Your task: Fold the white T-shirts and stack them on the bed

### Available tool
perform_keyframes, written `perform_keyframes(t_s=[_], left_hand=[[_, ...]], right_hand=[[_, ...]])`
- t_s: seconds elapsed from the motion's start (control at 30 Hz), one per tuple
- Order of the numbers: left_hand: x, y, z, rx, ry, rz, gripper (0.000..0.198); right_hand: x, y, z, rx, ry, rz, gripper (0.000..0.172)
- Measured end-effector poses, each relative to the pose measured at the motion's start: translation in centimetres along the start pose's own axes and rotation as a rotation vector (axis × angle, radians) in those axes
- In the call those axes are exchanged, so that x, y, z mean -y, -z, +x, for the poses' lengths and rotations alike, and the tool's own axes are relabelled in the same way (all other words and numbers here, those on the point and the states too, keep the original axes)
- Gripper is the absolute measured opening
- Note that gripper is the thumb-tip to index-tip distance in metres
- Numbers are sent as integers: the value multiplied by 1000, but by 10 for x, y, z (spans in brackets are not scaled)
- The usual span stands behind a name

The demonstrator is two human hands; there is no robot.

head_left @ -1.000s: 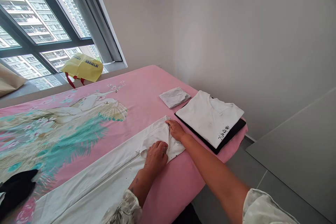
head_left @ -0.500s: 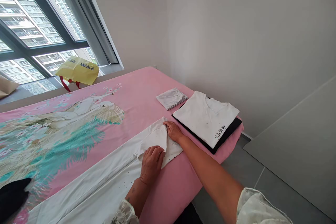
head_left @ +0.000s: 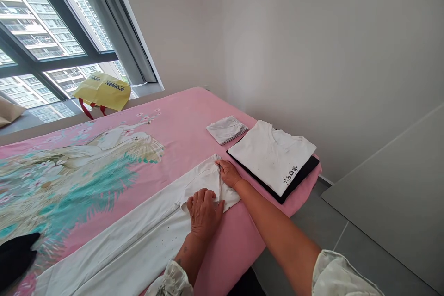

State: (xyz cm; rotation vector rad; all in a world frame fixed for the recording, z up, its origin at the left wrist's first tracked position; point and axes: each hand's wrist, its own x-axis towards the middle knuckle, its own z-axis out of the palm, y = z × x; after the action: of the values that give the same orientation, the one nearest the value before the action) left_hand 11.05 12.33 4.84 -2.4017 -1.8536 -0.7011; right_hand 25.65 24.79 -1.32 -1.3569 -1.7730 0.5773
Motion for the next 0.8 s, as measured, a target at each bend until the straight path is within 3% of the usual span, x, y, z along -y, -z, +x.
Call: perform_keyframes(t_s=[0.07, 0.27, 0.43, 0.53, 0.8], left_hand=[[-3, 5, 2, -2, 4, -29, 5], [3, 20, 9, -61, -72, -123, 9], [10, 25, 13, -123, -109, -169, 10], [12, 27, 14, -144, -118, -194, 10], [25, 26, 18, -105, 41, -218, 7]], right_hand=[[0, 1, 0, -3, 10, 5, 48], [-1, 4, 2, -4, 77, 10, 51], [1, 6, 6, -20, 120, -36, 28], [8, 9, 7, -33, 145, -75, 27], [27, 28, 9, 67, 313, -211, 21]])
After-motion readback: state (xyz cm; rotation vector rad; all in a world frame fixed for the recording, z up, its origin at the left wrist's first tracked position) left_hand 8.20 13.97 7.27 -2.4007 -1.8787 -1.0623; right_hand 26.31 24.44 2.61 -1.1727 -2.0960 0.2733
